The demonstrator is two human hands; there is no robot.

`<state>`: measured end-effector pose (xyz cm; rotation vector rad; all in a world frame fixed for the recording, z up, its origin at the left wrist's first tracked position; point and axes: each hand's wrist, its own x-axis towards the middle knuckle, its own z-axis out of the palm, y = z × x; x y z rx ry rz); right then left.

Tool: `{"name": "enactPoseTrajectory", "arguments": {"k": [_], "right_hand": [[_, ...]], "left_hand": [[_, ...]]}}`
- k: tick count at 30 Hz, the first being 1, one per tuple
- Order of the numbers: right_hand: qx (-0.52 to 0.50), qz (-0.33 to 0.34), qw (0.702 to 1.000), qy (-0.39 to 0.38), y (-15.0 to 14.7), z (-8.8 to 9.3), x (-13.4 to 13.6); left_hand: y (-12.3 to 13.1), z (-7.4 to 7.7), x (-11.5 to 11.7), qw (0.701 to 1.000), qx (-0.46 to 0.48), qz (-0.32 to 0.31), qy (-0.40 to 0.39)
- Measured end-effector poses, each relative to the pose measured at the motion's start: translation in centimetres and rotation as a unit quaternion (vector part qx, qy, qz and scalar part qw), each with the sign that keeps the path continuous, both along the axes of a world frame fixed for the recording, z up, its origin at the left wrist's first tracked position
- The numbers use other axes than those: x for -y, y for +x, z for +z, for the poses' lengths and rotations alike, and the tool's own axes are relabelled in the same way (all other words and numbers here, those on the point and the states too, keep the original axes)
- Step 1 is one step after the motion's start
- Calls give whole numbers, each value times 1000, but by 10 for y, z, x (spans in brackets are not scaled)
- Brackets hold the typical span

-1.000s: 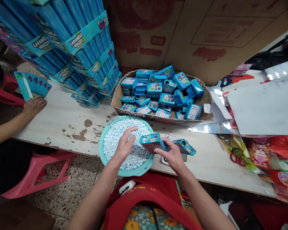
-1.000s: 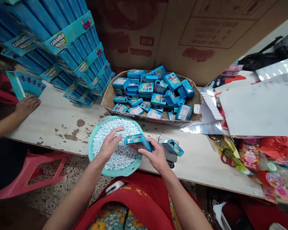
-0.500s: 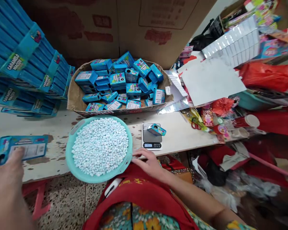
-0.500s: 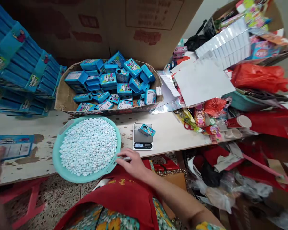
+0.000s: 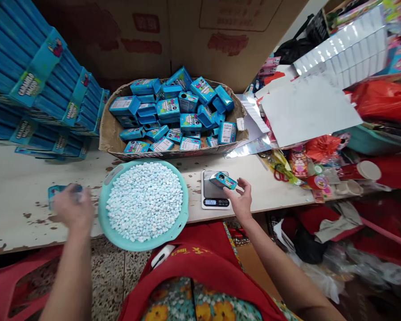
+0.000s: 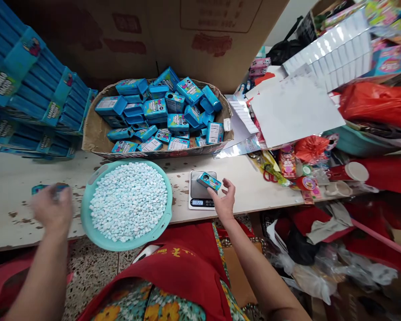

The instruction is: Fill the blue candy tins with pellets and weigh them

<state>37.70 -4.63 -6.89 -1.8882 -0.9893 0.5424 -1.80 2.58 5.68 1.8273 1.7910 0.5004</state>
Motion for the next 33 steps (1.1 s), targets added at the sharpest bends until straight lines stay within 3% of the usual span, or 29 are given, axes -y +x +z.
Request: {"name": "enactPoseTrajectory", "arguments": {"k": [3,7,10,13,16,18,20,23,25,27,30,33], "right_hand": [[-22,30,999,-26,-3,-5,-10],[-26,18,998,-59,-3,-3,-19],[-15,15,999,-46,-10,18,-23],[-13,56,998,-24,-31,55,-25],[-28,157,987,-23,-62,91,-27],[-26,257,966,-23,-85,106,-30],[-6,355,935,-19,-107,113,-35],[32,447,894,-7,-134,114,-43],[55,468,882,1,-147,113,-48],[67,472,879,1,-155,112,-51],[71,472,879,-9,-160,113,-53],[69,469,880,-16,-162,115,-55]], "left_hand": [[22,-17,10,1000,-16,-7,-14],[40,-52,16,998,-43,-11,-41],[34,-70,16,999,-13,-2,-51],[20,-73,13,976,167,89,-105],[13,-57,11,884,378,198,-191],[15,-35,10,855,433,198,-204],[22,-7,10,881,416,142,-174],[37,30,9,952,296,-20,-78],[45,43,8,973,194,-125,-29],[49,46,7,975,121,-186,-11],[51,40,7,977,112,-180,22],[50,34,11,978,173,-101,62]]}}
